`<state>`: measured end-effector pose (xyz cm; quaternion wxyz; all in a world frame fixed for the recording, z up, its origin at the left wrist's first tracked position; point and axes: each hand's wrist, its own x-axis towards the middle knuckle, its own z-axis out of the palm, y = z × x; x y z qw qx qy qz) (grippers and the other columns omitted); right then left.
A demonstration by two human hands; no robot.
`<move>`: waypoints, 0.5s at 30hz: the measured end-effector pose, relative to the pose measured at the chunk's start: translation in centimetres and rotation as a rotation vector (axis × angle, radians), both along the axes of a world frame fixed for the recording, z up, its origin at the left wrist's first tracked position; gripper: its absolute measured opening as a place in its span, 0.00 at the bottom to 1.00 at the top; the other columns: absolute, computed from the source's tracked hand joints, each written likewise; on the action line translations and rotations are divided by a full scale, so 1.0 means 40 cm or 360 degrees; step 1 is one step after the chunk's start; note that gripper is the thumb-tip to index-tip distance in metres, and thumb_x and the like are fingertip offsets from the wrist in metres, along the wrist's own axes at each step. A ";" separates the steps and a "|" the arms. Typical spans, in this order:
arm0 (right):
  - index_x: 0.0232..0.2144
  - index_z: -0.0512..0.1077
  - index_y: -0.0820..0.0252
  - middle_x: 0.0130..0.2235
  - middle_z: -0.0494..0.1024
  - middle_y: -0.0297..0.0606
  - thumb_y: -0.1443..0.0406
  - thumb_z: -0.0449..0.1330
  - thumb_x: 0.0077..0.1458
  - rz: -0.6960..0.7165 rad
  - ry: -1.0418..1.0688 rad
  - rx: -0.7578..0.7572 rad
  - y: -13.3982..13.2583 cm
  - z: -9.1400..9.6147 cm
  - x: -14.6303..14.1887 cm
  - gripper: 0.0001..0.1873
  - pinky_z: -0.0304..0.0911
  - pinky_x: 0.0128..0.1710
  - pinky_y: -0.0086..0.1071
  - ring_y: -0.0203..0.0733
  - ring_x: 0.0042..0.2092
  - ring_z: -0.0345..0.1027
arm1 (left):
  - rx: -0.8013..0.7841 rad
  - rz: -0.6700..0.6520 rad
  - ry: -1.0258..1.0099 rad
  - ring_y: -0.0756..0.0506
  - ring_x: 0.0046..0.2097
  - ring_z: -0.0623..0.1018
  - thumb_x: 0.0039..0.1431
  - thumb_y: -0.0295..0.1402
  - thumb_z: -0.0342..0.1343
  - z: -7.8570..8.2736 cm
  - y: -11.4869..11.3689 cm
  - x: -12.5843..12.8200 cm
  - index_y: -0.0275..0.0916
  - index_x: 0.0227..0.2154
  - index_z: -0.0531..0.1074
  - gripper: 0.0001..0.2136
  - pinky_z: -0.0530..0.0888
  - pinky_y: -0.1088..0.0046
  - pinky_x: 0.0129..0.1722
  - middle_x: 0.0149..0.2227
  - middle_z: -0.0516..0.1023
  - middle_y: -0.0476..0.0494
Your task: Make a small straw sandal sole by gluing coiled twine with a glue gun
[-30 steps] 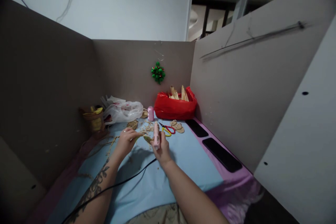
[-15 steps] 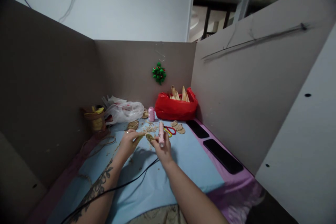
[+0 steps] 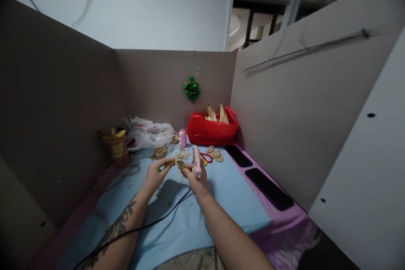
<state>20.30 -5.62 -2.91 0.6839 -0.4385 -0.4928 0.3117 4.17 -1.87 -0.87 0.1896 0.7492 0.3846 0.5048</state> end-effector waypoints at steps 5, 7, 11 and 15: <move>0.56 0.59 0.58 0.26 0.71 0.28 0.65 0.63 0.41 0.0157 0.0170 -0.0059 0.002 0.001 -0.001 0.37 0.66 0.29 0.29 0.36 0.27 0.66 | -0.0269 -0.0113 -0.0284 0.44 0.35 0.81 0.54 0.34 0.56 -0.001 -0.001 0.015 0.36 0.32 0.78 0.09 0.77 0.69 0.38 0.33 0.83 0.42; 0.58 0.57 0.57 0.26 0.72 0.27 0.65 0.63 0.42 0.0177 0.0192 -0.0038 0.003 0.000 -0.002 0.40 0.65 0.28 0.29 0.36 0.27 0.65 | -0.0340 -0.0120 -0.0335 0.44 0.35 0.81 0.53 0.34 0.56 -0.002 -0.001 0.020 0.36 0.33 0.79 0.09 0.78 0.69 0.36 0.33 0.83 0.41; 0.57 0.59 0.57 0.27 0.73 0.27 0.65 0.64 0.41 0.0187 0.0220 -0.0013 0.005 -0.003 -0.003 0.38 0.66 0.28 0.28 0.36 0.27 0.66 | -0.0347 -0.0114 -0.0370 0.43 0.35 0.81 0.51 0.34 0.57 -0.008 0.002 0.026 0.36 0.32 0.79 0.09 0.78 0.68 0.36 0.33 0.83 0.41; 0.50 0.63 0.59 0.27 0.72 0.28 0.65 0.65 0.40 0.0154 0.0273 -0.0017 0.010 -0.011 -0.004 0.32 0.66 0.27 0.29 0.36 0.27 0.67 | -0.0290 -0.0095 -0.0333 0.44 0.35 0.81 0.51 0.33 0.57 -0.017 0.006 0.028 0.36 0.32 0.80 0.09 0.77 0.69 0.37 0.33 0.83 0.41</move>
